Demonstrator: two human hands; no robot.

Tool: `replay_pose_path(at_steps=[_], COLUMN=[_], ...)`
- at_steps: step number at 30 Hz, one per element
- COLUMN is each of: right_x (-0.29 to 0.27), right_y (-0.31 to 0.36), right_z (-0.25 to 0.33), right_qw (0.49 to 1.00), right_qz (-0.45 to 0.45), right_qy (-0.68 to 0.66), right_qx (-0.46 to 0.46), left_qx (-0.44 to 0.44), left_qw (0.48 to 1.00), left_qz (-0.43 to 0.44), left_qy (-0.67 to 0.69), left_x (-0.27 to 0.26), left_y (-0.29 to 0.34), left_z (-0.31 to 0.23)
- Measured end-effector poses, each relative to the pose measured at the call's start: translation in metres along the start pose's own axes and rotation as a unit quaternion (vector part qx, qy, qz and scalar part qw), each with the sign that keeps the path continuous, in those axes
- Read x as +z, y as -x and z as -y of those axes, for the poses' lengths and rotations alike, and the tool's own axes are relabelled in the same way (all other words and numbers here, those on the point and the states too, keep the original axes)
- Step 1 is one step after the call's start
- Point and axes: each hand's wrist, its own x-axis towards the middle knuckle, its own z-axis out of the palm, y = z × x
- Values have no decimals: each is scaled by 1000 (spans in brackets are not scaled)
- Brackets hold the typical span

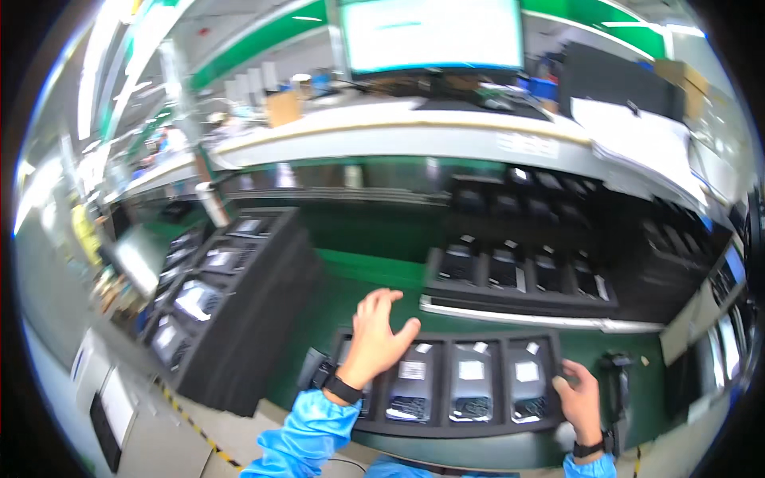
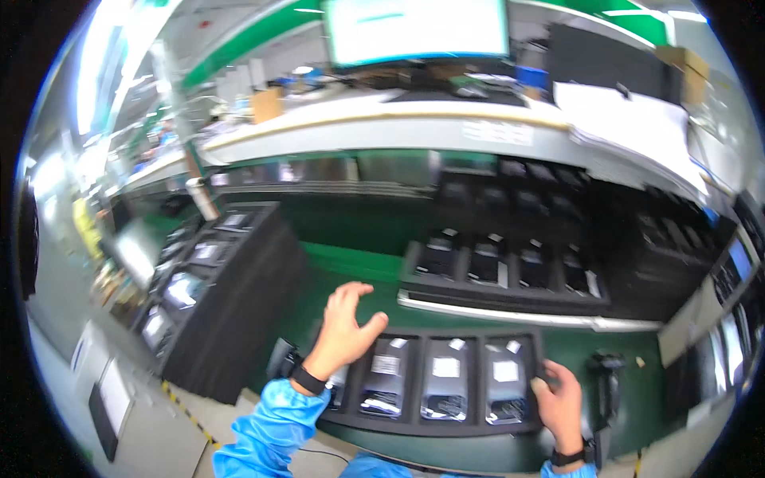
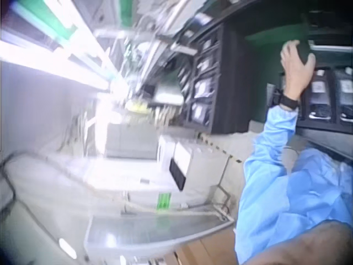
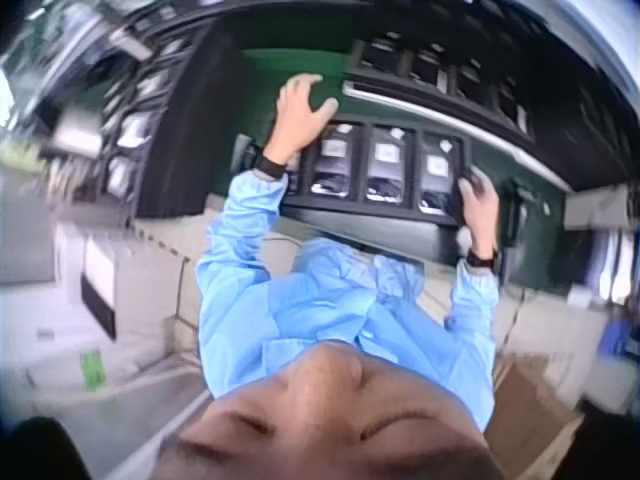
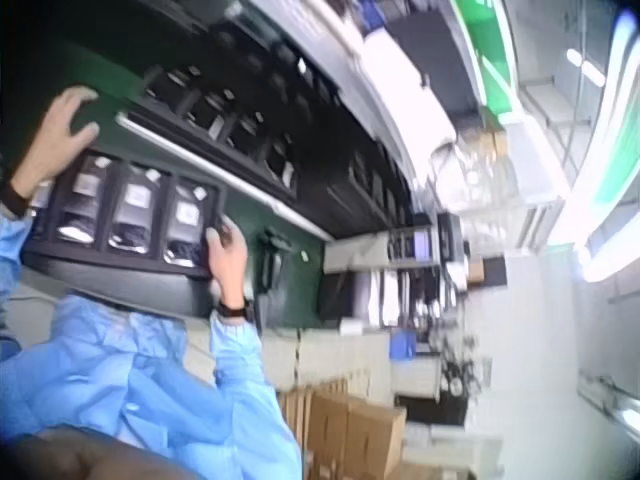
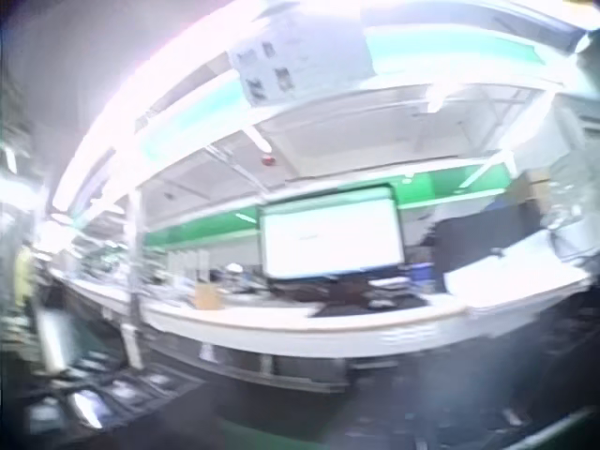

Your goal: Scanning barcodes on trays of smartphones and organizing them on an assembly line workstation.

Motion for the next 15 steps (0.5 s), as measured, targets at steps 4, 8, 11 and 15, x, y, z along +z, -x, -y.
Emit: replay_pose_path(at_steps=[4,8,11,15], right_x=[-29,-72,-105,-91], right_y=[6,4,-2,9], right_z=[7,-26,-49,-30], right_qw=[922,843,915,964], right_qz=[-218,-330,-162,-188], right_qy=[288,423,363,181], right_qx=[-138,-43,66,40], left_qx=[168,276,275,317], left_qw=[979,939,933,924], left_qz=[71,158,154,133], left_qy=[89,133,174,169], left_x=[38,123,160,164], left_y=[-37,-36,-14,-9], left_z=[-55,-85,-97,-102])
